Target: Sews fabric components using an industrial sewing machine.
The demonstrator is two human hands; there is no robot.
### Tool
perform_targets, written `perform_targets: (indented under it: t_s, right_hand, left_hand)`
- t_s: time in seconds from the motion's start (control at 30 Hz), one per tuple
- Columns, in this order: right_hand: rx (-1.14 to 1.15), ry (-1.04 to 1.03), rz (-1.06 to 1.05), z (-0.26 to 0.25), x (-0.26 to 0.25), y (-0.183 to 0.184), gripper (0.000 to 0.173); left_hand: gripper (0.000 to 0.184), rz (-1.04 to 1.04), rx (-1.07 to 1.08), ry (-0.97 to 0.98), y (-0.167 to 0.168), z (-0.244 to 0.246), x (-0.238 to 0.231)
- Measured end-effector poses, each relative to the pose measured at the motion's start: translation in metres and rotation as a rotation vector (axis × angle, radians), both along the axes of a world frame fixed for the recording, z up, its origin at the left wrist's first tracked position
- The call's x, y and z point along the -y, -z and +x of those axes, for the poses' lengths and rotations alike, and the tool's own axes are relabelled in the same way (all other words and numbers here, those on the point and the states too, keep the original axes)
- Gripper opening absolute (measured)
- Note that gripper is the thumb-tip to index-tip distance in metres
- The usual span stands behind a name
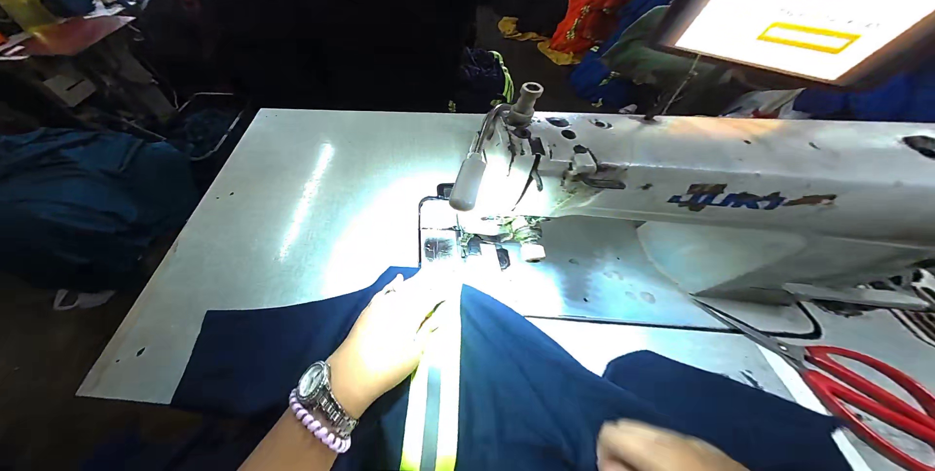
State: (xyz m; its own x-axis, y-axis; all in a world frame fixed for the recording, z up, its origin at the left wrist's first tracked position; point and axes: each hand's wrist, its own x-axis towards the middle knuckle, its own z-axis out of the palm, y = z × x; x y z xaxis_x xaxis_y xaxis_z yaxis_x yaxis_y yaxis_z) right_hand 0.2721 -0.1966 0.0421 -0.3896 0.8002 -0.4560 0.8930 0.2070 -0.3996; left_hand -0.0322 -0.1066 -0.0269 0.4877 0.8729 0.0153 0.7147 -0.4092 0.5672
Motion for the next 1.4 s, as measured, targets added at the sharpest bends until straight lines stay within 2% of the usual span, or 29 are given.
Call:
perform_targets:
  t_s: [0.1, 0.13, 0.2, 0.23, 0.33, 0.4, 0.43, 0.47, 0.5, 0.53, 0.6, 0.67, 0.77, 0.9, 1.03, 1.2, 1.4]
  right_hand:
    - [0.015, 0.211, 0.485, -0.023, -0.017, 0.015, 0.028]
    - [0.044, 0.259, 0.583, -0.034, -0.024, 0.027, 0.027]
    - [0.061, 0.29, 0.625, -0.05, -0.038, 0.049, 0.028]
    - [0.039, 0.286, 0.611, -0.055, -0.046, 0.055, 0.026]
    - [-0.226, 0.348, 0.387, -0.05, -0.069, 0.039, 0.024]
    - [-0.556, 0.49, 0.065, -0.042, -0.088, 0.027, 0.016]
    - [-0.714, 0.58, -0.113, -0.04, -0.096, 0.022, 0.018]
    - [-0.811, 0.658, -0.209, -0.04, -0.103, 0.021, 0.019]
    - [-0.819, 0.697, -0.22, -0.039, -0.109, 0.023, 0.019]
    - [-0.73, 0.68, -0.147, -0.038, -0.114, 0.027, 0.019]
    - [-0.373, 0.526, 0.053, -0.037, -0.121, 0.035, 0.019]
    - [-0.218, 0.431, 0.199, -0.039, -0.124, 0.043, 0.017]
    - [-0.226, 0.433, 0.322, -0.045, -0.127, 0.05, 0.011]
    - [-0.328, 0.45, 0.527, -0.052, -0.135, 0.065, 0.012]
    - [-0.38, 0.424, 0.597, -0.051, -0.151, 0.074, 0.013]
    - [-0.357, 0.434, 0.638, -0.052, -0.152, 0.076, 0.012]
    - [-0.302, 0.404, 0.828, -0.054, -0.149, 0.088, 0.015]
  left_hand:
    - [0.04, 0.143, -0.087, -0.008, 0.0, 0.013, 0.004]
    - [0.039, 0.202, -0.099, -0.008, 0.002, 0.018, 0.005]
    - [0.043, 0.183, -0.148, 0.019, 0.004, 0.025, 0.009]
    - [0.046, 0.11, -0.174, 0.043, 0.004, 0.026, 0.01]
    - [0.05, 0.049, -0.087, 0.05, 0.007, 0.021, 0.011]
    - [0.051, -0.037, -0.028, 0.017, 0.002, 0.018, 0.011]
    - [0.051, -0.066, -0.006, -0.006, 0.001, 0.017, 0.01]
    - [0.05, -0.073, 0.005, -0.018, -0.001, 0.017, 0.009]
    - [0.049, -0.066, -0.01, -0.013, -0.003, 0.017, 0.008]
    - [0.049, -0.03, -0.055, 0.0, -0.006, 0.019, 0.006]
    - [0.049, 0.09, -0.148, 0.024, -0.006, 0.025, 0.005]
    - [0.049, 0.136, -0.202, 0.033, -0.003, 0.032, 0.006]
    - [0.046, 0.182, -0.172, 0.003, 0.006, 0.035, 0.003]
    - [0.049, 0.049, -0.167, 0.013, 0.007, 0.034, -0.013]
    - [0.052, 0.025, -0.233, 0.046, 0.003, 0.032, -0.032]
    - [0.051, 0.087, -0.214, 0.074, 0.007, 0.03, -0.037]
    - [0.051, 0.099, -0.227, 0.072, 0.01, 0.034, -0.037]
